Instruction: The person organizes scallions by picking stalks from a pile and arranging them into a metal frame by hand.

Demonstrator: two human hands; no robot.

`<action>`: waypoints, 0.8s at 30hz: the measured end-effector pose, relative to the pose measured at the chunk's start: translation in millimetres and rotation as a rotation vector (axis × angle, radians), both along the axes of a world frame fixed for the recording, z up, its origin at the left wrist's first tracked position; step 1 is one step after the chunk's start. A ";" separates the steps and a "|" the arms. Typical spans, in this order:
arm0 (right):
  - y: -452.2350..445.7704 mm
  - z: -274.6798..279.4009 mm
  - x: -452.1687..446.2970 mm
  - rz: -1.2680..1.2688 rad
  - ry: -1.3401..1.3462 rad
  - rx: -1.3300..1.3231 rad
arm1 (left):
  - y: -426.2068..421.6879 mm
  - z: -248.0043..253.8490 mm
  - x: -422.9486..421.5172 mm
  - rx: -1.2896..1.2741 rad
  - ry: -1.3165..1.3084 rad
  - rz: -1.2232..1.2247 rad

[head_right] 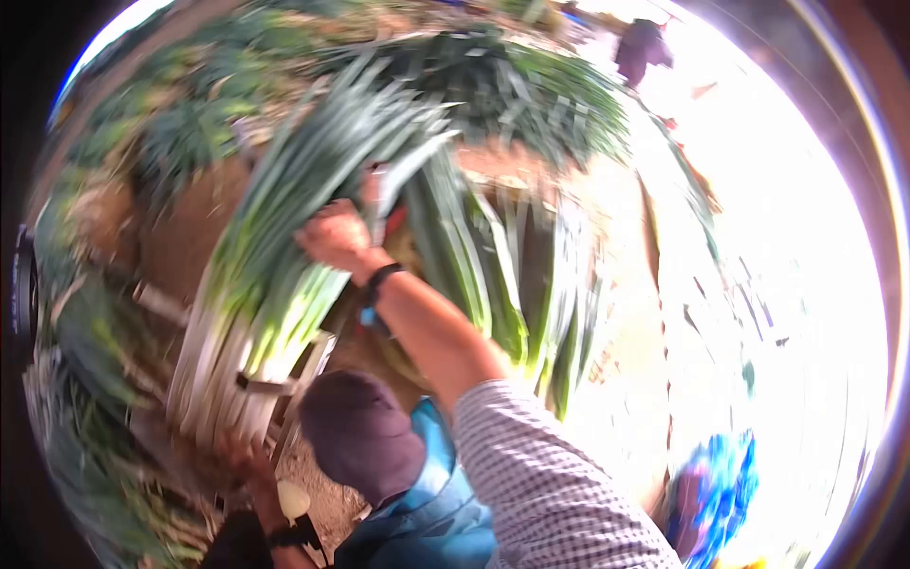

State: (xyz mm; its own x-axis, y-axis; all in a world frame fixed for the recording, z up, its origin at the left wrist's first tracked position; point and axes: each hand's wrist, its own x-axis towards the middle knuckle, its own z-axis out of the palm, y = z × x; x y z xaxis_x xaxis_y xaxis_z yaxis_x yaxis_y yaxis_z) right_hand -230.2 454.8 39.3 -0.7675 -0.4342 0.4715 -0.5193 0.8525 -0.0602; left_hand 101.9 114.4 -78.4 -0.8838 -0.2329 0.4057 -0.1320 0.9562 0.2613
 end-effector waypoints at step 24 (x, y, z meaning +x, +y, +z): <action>344.9 -160.1 658.3 -1.343 -1.188 -0.871 | -18.3 16.7 -44.6 -0.034 -0.362 0.079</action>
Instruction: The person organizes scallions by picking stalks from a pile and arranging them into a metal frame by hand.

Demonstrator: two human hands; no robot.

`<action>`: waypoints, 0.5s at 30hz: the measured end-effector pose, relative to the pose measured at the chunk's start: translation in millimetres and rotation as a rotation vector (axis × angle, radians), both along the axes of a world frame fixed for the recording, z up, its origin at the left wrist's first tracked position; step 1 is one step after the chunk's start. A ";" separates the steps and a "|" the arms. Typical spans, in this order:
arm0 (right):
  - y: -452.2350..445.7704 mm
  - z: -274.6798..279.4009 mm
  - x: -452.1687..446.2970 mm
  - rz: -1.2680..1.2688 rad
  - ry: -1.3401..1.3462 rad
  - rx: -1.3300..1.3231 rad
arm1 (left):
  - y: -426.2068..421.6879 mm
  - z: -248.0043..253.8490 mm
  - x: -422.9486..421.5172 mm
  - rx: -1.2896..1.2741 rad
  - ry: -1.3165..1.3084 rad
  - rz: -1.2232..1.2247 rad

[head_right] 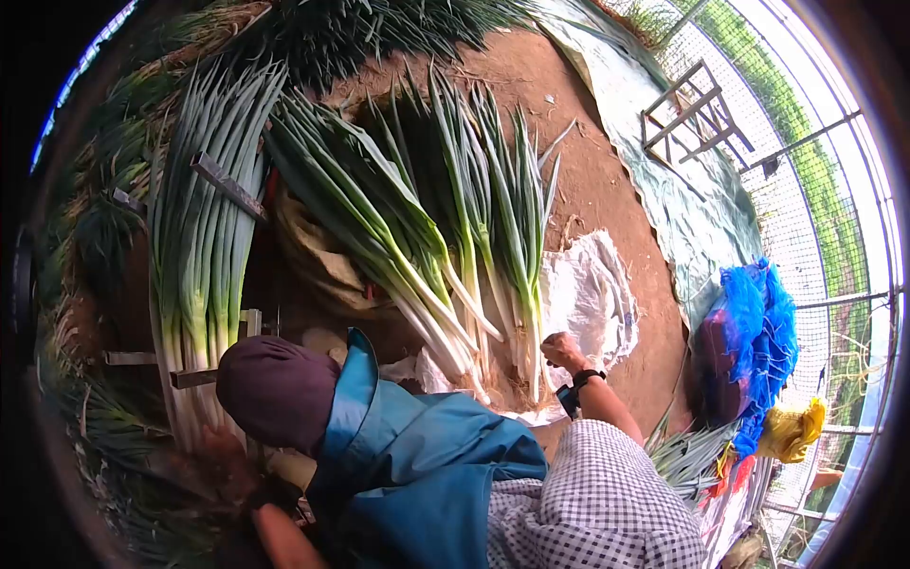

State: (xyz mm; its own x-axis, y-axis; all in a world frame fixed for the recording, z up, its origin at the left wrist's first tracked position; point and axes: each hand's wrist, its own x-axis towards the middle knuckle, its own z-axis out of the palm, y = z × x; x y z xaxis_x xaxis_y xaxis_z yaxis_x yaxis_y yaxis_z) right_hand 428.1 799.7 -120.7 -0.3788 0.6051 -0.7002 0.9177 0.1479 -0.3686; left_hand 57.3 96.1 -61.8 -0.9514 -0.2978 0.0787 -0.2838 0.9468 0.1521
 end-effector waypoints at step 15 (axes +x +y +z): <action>10.3 -65.7 -178.2 0.227 0.173 0.350 | 31.1 94.9 59.1 0.086 -0.209 -0.095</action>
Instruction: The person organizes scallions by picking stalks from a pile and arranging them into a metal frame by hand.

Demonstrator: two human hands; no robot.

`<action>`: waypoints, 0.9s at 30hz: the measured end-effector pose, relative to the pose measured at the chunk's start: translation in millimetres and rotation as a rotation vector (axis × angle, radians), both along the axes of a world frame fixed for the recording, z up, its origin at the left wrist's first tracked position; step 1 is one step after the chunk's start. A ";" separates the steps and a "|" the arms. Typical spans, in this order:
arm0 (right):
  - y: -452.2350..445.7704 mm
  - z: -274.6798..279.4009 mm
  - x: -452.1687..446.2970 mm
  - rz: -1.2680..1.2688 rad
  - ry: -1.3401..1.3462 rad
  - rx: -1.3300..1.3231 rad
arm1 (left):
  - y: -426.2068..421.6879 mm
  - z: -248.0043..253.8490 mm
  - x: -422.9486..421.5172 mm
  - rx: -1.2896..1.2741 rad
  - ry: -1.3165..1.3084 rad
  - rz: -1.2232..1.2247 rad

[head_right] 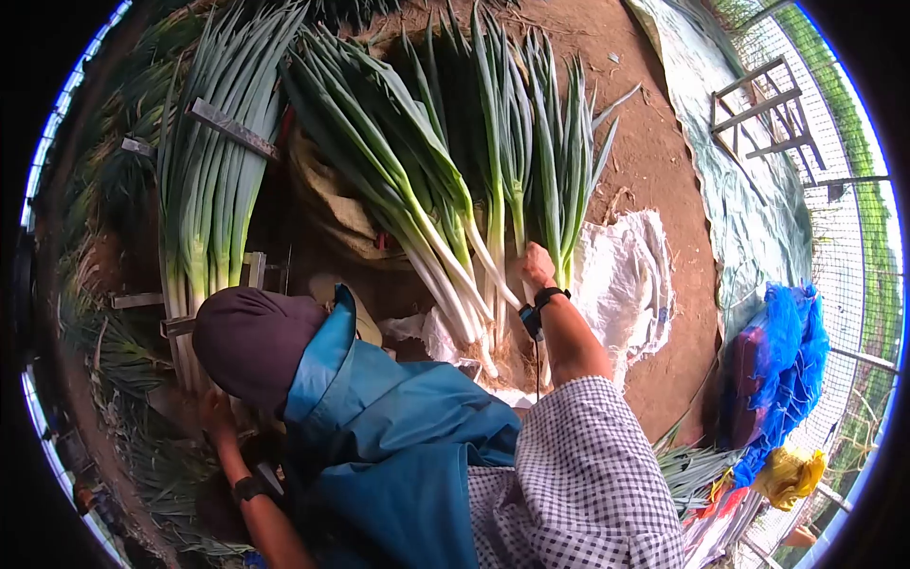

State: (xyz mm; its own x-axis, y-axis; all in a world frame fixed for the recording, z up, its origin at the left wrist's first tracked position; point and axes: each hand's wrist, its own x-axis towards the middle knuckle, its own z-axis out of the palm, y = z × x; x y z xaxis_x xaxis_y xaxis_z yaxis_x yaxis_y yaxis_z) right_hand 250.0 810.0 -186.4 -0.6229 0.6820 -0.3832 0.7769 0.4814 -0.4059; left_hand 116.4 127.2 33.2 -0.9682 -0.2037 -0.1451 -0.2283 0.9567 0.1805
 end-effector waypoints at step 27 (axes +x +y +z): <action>-106.1 196.7 -157.8 -0.064 1.023 -2.007 | 111.3 219.8 9.5 0.738 0.350 -0.170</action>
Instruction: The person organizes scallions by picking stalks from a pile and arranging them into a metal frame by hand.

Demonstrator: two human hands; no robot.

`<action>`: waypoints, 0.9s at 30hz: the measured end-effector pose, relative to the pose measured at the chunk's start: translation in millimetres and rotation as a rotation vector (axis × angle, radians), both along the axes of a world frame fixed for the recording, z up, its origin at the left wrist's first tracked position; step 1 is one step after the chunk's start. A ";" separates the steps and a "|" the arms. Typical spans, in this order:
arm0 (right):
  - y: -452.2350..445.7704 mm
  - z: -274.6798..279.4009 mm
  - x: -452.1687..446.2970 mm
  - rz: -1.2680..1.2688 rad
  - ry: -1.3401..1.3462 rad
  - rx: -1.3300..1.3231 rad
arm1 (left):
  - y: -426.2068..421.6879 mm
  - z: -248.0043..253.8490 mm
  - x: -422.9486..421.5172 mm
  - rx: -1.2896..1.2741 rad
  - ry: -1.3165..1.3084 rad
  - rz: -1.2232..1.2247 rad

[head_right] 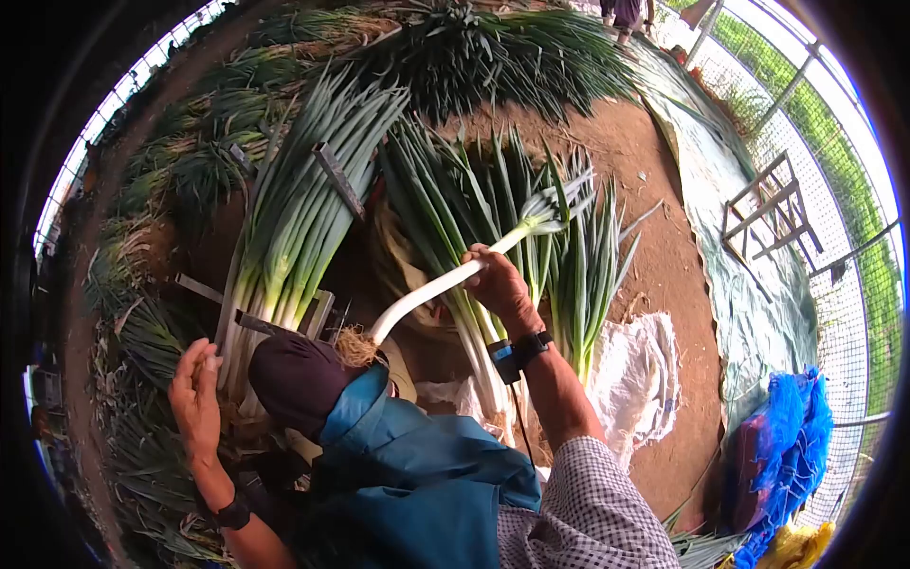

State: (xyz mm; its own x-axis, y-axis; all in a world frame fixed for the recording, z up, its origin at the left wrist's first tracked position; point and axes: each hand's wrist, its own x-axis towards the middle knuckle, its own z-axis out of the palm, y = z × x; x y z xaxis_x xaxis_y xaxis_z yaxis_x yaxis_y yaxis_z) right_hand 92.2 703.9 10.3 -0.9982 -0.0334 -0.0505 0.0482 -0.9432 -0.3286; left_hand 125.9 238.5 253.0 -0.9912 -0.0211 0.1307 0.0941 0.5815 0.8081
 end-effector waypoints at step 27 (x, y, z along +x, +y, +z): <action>-39.9 137.7 -88.5 -0.190 -0.118 0.529 | 114.7 -68.5 35.7 -0.008 -0.054 -0.422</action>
State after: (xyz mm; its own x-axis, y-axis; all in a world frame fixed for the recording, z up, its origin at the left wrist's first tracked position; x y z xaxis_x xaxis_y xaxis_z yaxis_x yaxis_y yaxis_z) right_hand 3.7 664.1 148.1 -0.9707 0.2062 -0.1234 -0.0410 -0.6478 -0.7607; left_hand 161.5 353.2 184.5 -0.9182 0.3885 0.0773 0.2831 0.5072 0.8140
